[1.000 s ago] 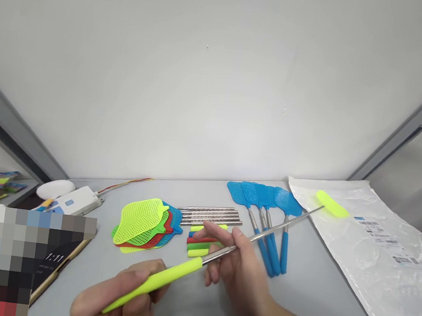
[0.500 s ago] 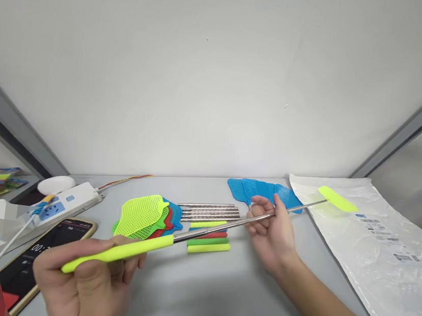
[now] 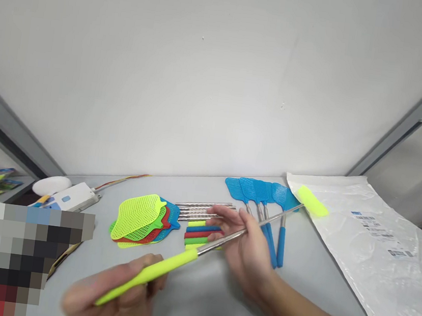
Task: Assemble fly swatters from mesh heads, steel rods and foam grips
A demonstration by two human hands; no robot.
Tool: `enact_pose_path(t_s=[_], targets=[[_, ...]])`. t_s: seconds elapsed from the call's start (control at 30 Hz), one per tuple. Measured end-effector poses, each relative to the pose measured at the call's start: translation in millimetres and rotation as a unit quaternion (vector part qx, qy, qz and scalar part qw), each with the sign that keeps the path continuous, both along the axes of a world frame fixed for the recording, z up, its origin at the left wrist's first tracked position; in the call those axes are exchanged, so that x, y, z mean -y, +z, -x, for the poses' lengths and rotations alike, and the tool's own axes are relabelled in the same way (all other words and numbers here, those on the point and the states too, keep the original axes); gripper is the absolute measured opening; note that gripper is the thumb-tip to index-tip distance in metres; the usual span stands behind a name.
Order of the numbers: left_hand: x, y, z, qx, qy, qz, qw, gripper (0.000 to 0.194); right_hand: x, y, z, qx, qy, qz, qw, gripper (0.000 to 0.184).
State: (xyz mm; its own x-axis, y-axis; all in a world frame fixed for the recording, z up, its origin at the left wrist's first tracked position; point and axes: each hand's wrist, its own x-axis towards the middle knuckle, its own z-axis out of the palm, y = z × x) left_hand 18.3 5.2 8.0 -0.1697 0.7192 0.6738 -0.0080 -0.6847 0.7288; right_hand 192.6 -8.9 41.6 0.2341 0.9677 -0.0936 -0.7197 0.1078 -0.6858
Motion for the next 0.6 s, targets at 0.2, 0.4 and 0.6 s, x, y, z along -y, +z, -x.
enact_pose_path(t_s=[0.2,0.4,0.6], targets=[[-3.6,7.1,0.3,-0.05,-0.144,-0.07,0.986,0.014,15.6,0.4,23.3,0.027,0.092,-0.035,0.995,0.058],[-20.3,26.9,5.4,0.059,-0.196,-0.011,0.979,0.013,15.4,16.9,3.4,0.022,0.07,-0.065,0.995,0.066],[-39.3,33.8,12.1,0.093,-0.163,-0.033,0.982,0.012,-2.1,14.9,-39.2,-0.006,-0.101,-0.004,0.995,0.049]])
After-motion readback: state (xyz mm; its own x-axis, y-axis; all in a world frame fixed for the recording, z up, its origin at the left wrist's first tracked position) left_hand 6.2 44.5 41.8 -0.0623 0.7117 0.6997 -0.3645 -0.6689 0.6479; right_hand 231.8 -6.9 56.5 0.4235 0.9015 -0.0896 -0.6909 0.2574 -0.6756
